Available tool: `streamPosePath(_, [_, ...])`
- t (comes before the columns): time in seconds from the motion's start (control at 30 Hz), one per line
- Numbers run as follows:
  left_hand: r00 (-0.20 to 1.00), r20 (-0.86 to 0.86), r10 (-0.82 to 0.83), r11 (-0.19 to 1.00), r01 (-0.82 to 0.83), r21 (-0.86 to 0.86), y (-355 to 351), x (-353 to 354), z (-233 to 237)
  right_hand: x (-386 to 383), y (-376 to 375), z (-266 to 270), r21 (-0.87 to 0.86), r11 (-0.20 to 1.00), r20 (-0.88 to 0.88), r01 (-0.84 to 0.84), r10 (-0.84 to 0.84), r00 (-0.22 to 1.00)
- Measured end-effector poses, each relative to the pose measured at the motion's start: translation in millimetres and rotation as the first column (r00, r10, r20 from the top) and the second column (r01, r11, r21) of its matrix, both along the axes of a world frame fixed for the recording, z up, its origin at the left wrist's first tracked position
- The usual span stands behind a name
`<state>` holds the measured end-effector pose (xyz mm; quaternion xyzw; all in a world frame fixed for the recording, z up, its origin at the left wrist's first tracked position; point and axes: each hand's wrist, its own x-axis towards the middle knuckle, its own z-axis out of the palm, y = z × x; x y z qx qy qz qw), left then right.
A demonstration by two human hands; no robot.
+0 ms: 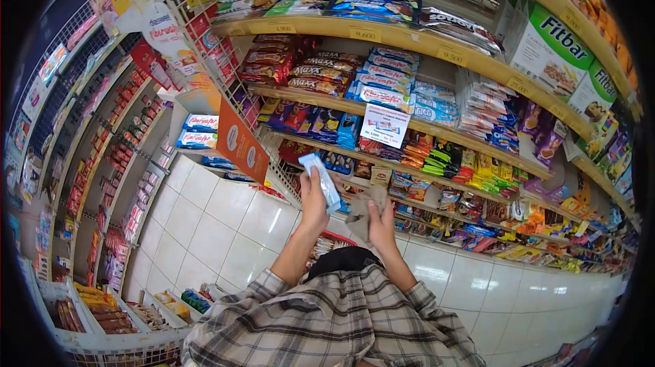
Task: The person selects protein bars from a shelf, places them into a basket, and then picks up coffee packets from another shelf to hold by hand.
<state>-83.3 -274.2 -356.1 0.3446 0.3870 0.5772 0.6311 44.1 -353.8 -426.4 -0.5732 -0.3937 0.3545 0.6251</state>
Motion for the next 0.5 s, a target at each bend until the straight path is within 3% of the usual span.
streamPosePath(0.07, [0.961, 0.275, -0.044, 0.999, 0.046, 0.0, 8, 1, 32, 10, -5, 3, -0.004, 1.0, -0.168, 0.001, -0.002, 0.986])
streamPosePath(0.13, [0.928, 0.297, -0.223, 0.975, 0.214, 0.063, 24, -11, 46, 16, -13, -4, -0.046, 0.998, -0.216, 0.033, -0.043, 0.975])
streamPosePath(0.17, [0.972, 0.213, -0.094, 0.984, 0.058, 0.171, 23, -3, 68, 20, -19, -9, -0.076, 0.997, -0.24, 0.032, -0.05, 0.969])
streamPosePath(0.2, [0.969, 0.2, -0.148, 0.964, 0.096, 0.248, 28, -8, 73, 24, -23, -14, -0.104, 0.994, -0.263, 0.031, -0.058, 0.963])
streamPosePath(0.27, [0.988, 0.151, -0.033, 0.964, -0.009, 0.265, 25, 3, 95, 28, -31, -34, -0.113, 0.992, -0.3, 0.054, -0.086, 0.95])
streamPosePath(0.37, [0.997, -0.011, -0.078, 0.934, 0.077, 0.35, 29, 3, 102, 32, -47, -47, -0.185, 0.98, -0.35, 0.073, -0.135, 0.927])
streamPosePath(0.5, [0.987, 0.02, -0.158, 0.961, 0.149, 0.235, 33, 5, 109, 37, -62, -53, -0.235, 0.965, -0.359, 0.116, -0.198, 0.912])
